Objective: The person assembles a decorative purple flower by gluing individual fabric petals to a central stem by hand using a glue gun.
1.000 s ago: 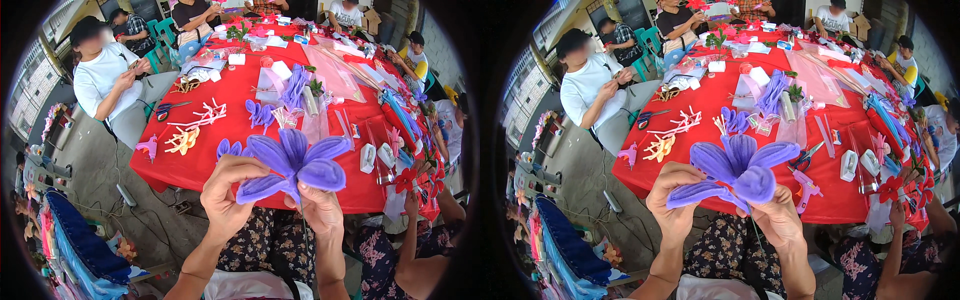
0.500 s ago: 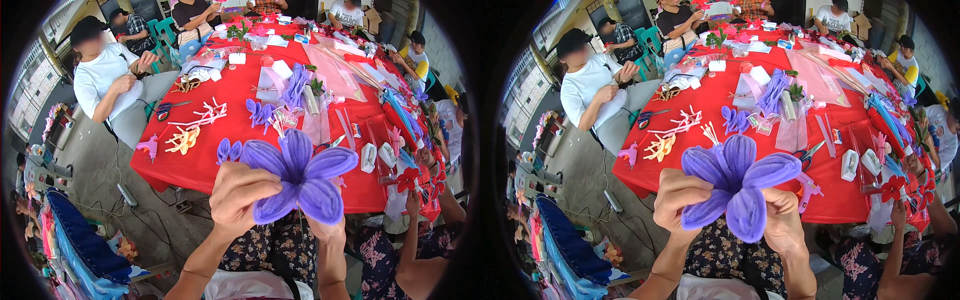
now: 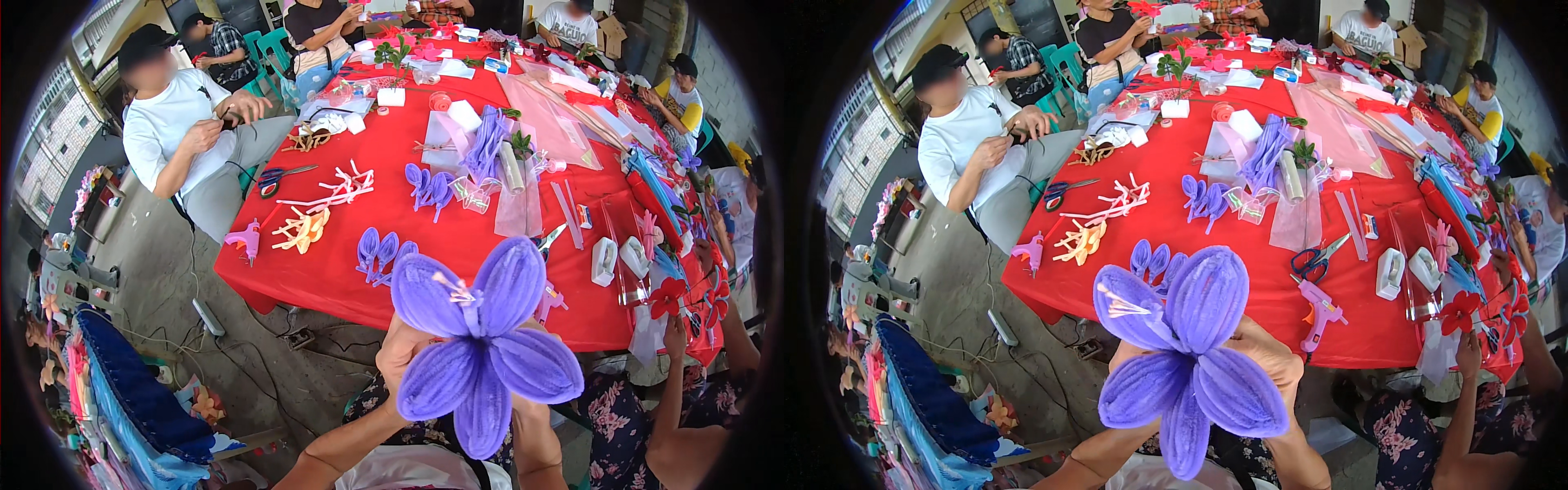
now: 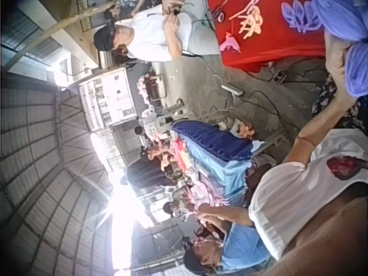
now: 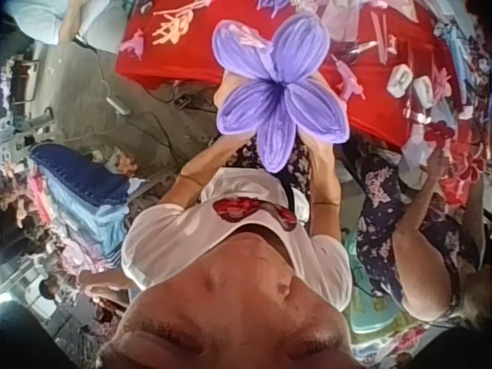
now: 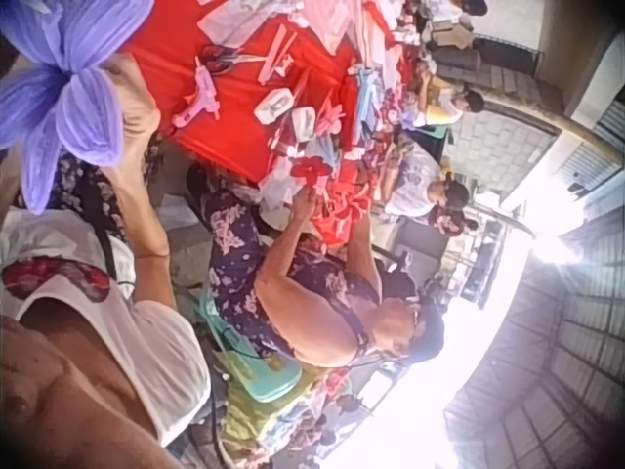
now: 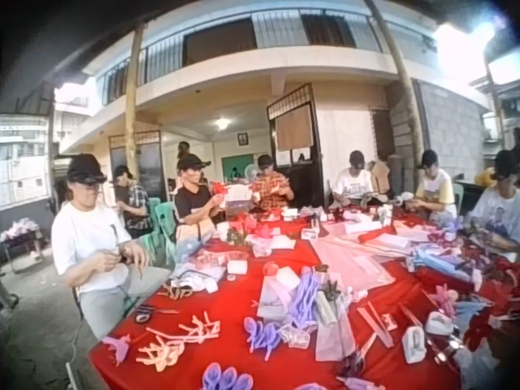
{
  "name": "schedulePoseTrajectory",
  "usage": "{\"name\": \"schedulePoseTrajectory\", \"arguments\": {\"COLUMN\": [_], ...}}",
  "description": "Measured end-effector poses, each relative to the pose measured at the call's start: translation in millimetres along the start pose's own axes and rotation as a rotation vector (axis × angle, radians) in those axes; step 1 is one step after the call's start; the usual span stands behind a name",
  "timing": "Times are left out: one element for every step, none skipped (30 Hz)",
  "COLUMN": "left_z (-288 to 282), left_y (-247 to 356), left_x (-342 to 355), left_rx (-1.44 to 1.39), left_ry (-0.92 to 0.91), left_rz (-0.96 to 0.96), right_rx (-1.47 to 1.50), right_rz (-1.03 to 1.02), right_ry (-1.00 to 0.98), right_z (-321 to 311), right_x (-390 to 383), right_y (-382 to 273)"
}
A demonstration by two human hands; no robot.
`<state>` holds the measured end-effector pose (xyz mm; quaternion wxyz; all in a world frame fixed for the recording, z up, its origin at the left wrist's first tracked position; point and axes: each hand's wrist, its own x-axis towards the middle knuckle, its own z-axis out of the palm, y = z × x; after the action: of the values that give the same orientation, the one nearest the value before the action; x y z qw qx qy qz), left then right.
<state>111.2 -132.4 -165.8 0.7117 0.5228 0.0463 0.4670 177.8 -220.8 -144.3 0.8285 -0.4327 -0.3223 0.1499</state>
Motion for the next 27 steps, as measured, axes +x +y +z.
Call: {"name": "schedulePoseTrajectory", "arguments": {"left_z": [-1.8,-4.1,-5.4,-6.6,-8.5,-9.2,-9.8,-10.8,-11.4,-8.9,1.4,-5.5,-4.8,-5.9,-6.3,-7.0,-6.3,-2.6,-3.7,-5.5,-6.5,-5.0,-2.6,-1.1,-1.5,-2.4,-3.4], "left_y": [2.5,5.0,6.0,6.4,6.6,8.2,8.5,8.1,7.7,7.7,8.4,12.0,11.1,8.2,8.8,11.4,14.4,20.1,19.0,16.8,15.6,16.7,19.2,20.1,19.7,18.5,17.1], "left_x": [2.7,3.6,3.8,4.0,5.1,6.3,6.6,7.6,7.7,8.5,8.9,8.5,7.4,7.3,7.9,8.8,9.5,9.8,10.1,10.3,10.5,10.7,10.9,10.9,10.3,9.2,8.5], "left_rx": [0.053,0.108,0.138,0.172,0.202,0.231,0.256,0.282,0.307,0.324,0.307,0.360,0.371,0.301,0.285,0.271,0.256,0.284,0.289,0.293,0.298,0.307,0.315,0.324,0.317,0.311,0.304], "left_ry": [-0.026,-0.052,-0.069,-0.085,-0.098,-0.106,-0.113,-0.114,-0.113,-0.118,-0.139,-0.121,-0.091,-0.109,-0.124,-0.141,-0.158,-0.140,-0.148,-0.156,-0.164,-0.159,-0.154,-0.150,-0.148,-0.147,-0.146], "left_rz": [0.022,0.045,0.055,0.072,0.084,0.100,0.110,0.119,0.126,0.134,0.137,0.154,0.142,0.138,0.146,0.152,0.159,0.140,0.156,0.172,0.188,0.170,0.151,0.132,0.113,0.093,0.073], "right_rx": [-0.015,-0.034,-0.052,-0.078,-0.092,-0.106,-0.121,-0.148,-0.066,0.011,0.058,0.176,0.231,0.260,0.282,0.299,0.311,0.320,0.327,0.324,0.327,0.329,0.327,0.330,0.331,0.329,0.330], "right_rz": [0.009,0.009,0.009,-0.001,-0.002,-0.002,-0.002,0.007,0.073,0.133,0.178,0.266,0.318,0.354,0.376,0.393,0.404,0.410,0.415,0.416,0.420,0.421,0.421,0.427,0.430,0.431,0.430], "right_ry": [-0.022,-0.059,-0.096,-0.144,-0.130,-0.118,-0.103,-0.021,-0.042,-0.053,-0.043,-0.053,-0.036,-0.019,-0.001,0.012,0.026,0.037,0.045,0.054,0.063,0.071,0.077,0.084,0.086,0.090,0.092], "right_z": [-0.8,-1.7,-2.5,-4.2,-3.0,-1.5,-0.8,3.2,-11.1,-26.3,-44.6,-47.7,-48.8,-49.6,-49.4,-48.9,-48.5,-48.1,-47.2,-47.9,-47.6,-47.9,-48.1,-48.7,-48.2,-47.9,-48.0], "right_x": [1.3,3.4,5.4,8.7,9.0,9.7,10.4,8.3,-1.3,-10.9,-21.0,-30.0,-37.5,-41.3,-45.6,-48.6,-50.6,-51.6,-51.9,-53.7,-54.5,-55.4,-55.7,-55.6,-57.5,-57.2,-57.7], "right_y": [-1.1,-3.0,-4.9,-8.8,-9.1,-9.0,-8.6,-4.5,10.5,21.6,22.4,39.9,45.0,49.4,51.2,51.9,53.3,54.3,54.1,53.5,52.9,53.4,52.7,52.1,51.1,50.8,51.5]}}
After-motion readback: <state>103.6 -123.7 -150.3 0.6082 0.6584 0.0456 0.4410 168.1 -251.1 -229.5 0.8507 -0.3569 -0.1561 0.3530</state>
